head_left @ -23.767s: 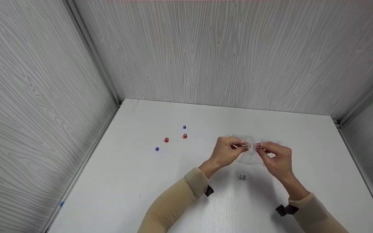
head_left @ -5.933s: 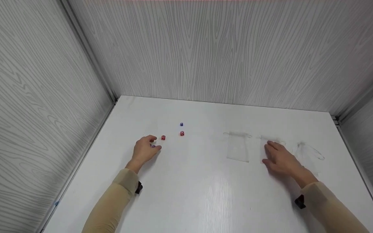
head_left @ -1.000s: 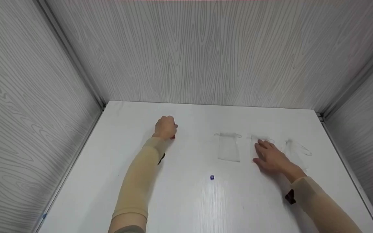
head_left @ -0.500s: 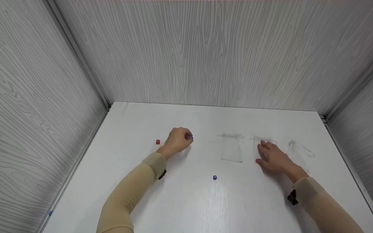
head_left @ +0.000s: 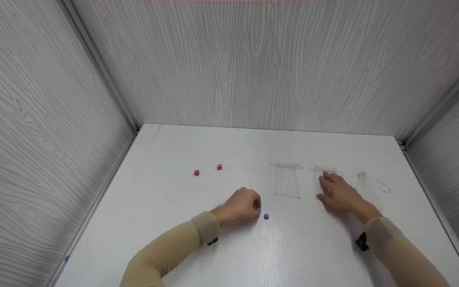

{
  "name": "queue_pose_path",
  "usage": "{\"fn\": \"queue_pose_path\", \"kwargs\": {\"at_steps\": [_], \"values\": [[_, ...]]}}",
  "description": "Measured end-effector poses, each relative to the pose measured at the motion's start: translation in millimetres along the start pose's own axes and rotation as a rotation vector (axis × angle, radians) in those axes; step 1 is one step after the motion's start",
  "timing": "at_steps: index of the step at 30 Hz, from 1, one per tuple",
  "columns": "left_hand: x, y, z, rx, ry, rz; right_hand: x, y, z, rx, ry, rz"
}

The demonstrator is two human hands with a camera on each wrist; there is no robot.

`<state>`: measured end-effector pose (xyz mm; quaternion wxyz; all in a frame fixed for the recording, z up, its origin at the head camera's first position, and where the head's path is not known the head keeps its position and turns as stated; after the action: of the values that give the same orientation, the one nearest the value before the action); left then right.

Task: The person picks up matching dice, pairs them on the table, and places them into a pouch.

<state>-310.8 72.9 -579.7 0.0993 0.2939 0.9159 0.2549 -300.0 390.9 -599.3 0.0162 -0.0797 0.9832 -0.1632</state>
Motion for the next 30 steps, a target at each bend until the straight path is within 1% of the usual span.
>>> {"fn": "queue_pose_path", "kwargs": {"at_steps": [3, 7, 11, 15, 19, 21, 25, 30], "values": [[-0.9, 4.7, 8.9, 0.006, -0.021, 0.005, -0.5, 0.0, 0.5, 0.006, 0.0, 0.002], [-1.6, 7.7, 16.2, -0.009, -0.055, -0.001, -0.3, -0.5, 0.8, 0.004, 0.002, 0.001], [-2.0, 9.0, 19.5, -0.039, -0.08, -0.015, 0.0, -0.1, 0.4, 0.011, 0.0, 0.007], [-2.7, 9.7, 19.6, -0.049, -0.076, -0.006, 0.5, 0.1, -1.2, 0.014, 0.017, 0.004], [-5.8, 9.8, 16.4, -0.046, -0.056, 0.025, 0.5, -1.9, -2.7, 0.005, 0.046, -0.011], [-7.6, 8.7, 13.7, -0.047, -0.044, 0.031, 0.5, -3.2, -3.2, -0.002, 0.06, -0.023], [-9.9, 2.6, 5.7, -0.041, -0.012, 0.003, 0.8, -6.1, -4.9, -0.016, 0.085, -0.051], [-10.8, -5.5, -6.1, -0.067, 0.034, -0.027, 0.2, -8.6, -10.9, -0.058, 0.143, -0.095]]}}
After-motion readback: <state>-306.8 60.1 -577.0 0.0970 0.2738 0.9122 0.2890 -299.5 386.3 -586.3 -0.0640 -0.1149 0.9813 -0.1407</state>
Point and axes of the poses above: each hand's wrist, its own x-axis towards the middle knuckle, its own z-axis out of the palm, y = z × x, the point moved 8 cm from there along x, towards the middle knuckle, and after that the axes turned 7 degrees about y, right-handed, at the moved point
